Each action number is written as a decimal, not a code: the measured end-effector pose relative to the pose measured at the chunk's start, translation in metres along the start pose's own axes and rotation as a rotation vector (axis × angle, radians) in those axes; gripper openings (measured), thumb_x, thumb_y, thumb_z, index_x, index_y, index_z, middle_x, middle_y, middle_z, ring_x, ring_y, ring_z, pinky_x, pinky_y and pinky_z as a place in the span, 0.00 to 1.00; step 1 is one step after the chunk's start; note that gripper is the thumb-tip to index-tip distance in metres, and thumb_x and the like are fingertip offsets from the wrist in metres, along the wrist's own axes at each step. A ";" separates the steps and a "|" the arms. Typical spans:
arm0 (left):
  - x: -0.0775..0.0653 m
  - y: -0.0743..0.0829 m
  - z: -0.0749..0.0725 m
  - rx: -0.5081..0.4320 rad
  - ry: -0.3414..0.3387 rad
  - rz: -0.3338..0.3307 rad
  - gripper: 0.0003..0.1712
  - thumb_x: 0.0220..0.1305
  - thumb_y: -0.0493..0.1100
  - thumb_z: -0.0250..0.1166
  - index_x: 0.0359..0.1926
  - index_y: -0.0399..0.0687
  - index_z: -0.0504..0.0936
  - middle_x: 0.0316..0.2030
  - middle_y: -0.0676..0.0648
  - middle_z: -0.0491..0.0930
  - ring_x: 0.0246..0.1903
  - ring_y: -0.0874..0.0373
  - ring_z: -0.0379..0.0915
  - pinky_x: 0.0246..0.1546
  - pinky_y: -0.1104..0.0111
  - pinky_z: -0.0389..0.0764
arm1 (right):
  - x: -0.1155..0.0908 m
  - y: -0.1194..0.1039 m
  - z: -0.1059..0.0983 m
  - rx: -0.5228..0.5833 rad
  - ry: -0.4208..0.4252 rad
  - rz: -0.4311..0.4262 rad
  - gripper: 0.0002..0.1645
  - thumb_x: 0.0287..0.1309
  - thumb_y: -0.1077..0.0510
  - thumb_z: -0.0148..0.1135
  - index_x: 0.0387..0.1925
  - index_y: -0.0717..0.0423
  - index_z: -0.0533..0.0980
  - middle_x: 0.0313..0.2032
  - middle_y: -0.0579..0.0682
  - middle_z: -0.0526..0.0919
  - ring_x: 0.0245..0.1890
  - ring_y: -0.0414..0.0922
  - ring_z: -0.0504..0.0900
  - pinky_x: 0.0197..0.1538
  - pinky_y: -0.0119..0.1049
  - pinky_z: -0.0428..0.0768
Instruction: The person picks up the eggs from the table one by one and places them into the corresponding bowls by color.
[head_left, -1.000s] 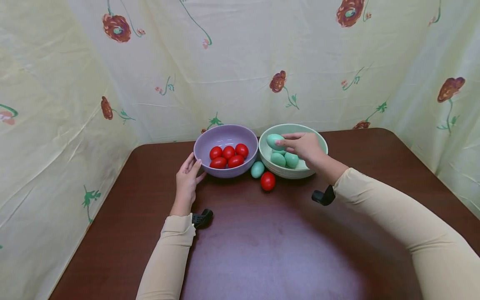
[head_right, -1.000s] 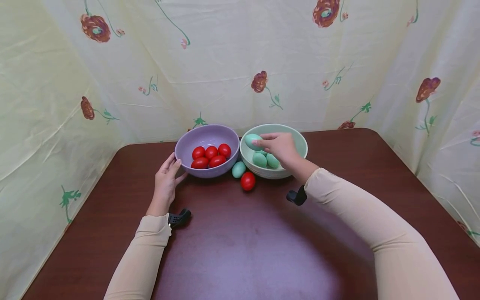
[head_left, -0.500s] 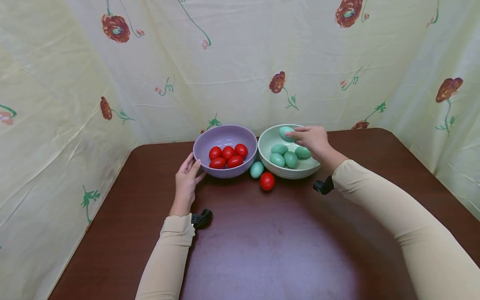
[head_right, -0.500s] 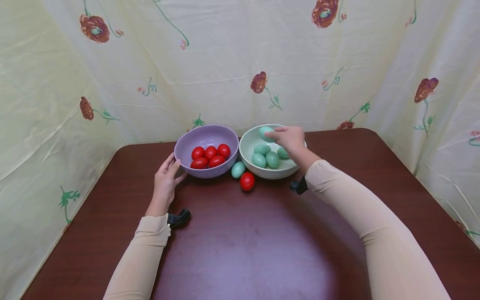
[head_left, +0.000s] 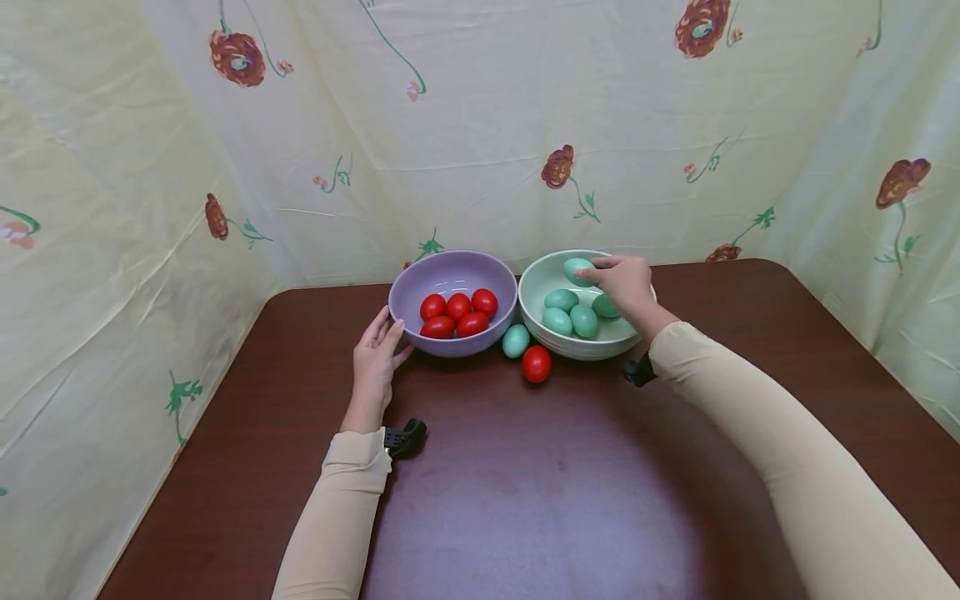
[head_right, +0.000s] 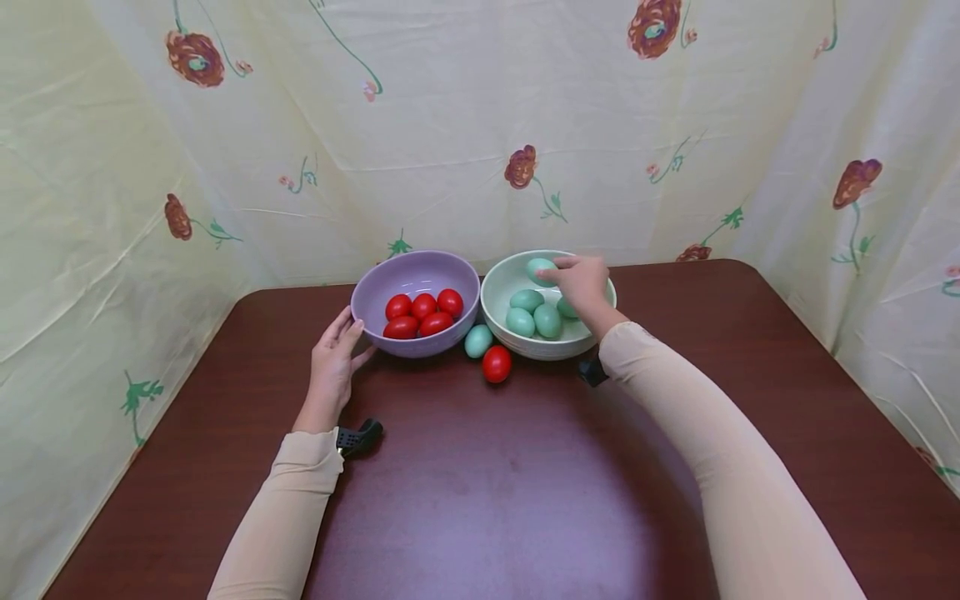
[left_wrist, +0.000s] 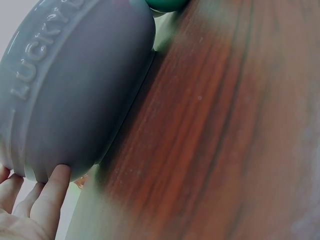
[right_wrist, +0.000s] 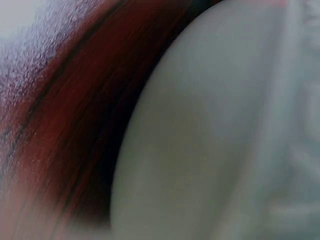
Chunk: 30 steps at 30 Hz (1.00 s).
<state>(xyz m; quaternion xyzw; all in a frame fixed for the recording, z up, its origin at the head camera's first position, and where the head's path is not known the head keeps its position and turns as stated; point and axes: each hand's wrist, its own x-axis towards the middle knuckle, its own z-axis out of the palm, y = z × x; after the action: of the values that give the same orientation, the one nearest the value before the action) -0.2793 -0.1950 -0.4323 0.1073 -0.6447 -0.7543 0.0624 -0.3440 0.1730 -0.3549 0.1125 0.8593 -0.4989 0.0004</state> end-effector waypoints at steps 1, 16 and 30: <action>0.000 0.000 0.000 -0.001 0.001 0.000 0.34 0.71 0.49 0.61 0.74 0.56 0.64 0.75 0.49 0.60 0.69 0.51 0.68 0.60 0.55 0.78 | 0.001 0.001 0.001 -0.014 0.008 -0.004 0.33 0.56 0.42 0.72 0.59 0.54 0.79 0.61 0.57 0.80 0.63 0.50 0.71 0.51 0.34 0.72; -0.001 0.001 0.000 0.002 0.004 -0.005 0.34 0.70 0.49 0.62 0.74 0.57 0.65 0.75 0.50 0.62 0.68 0.53 0.68 0.59 0.56 0.79 | 0.013 0.015 0.014 -0.128 0.065 -0.060 0.30 0.58 0.47 0.71 0.58 0.58 0.80 0.57 0.57 0.83 0.61 0.51 0.75 0.46 0.32 0.74; -0.001 0.000 0.001 -0.013 0.004 0.014 0.34 0.70 0.48 0.62 0.74 0.54 0.64 0.76 0.48 0.59 0.70 0.53 0.66 0.60 0.53 0.77 | 0.012 0.016 0.019 -0.263 0.055 -0.133 0.30 0.59 0.52 0.70 0.59 0.64 0.77 0.60 0.60 0.80 0.64 0.54 0.75 0.64 0.47 0.76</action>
<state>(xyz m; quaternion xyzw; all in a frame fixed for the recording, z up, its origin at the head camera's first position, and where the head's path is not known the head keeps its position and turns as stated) -0.2788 -0.1940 -0.4324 0.1040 -0.6406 -0.7576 0.0699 -0.3548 0.1661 -0.3793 0.0675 0.9226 -0.3777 -0.0414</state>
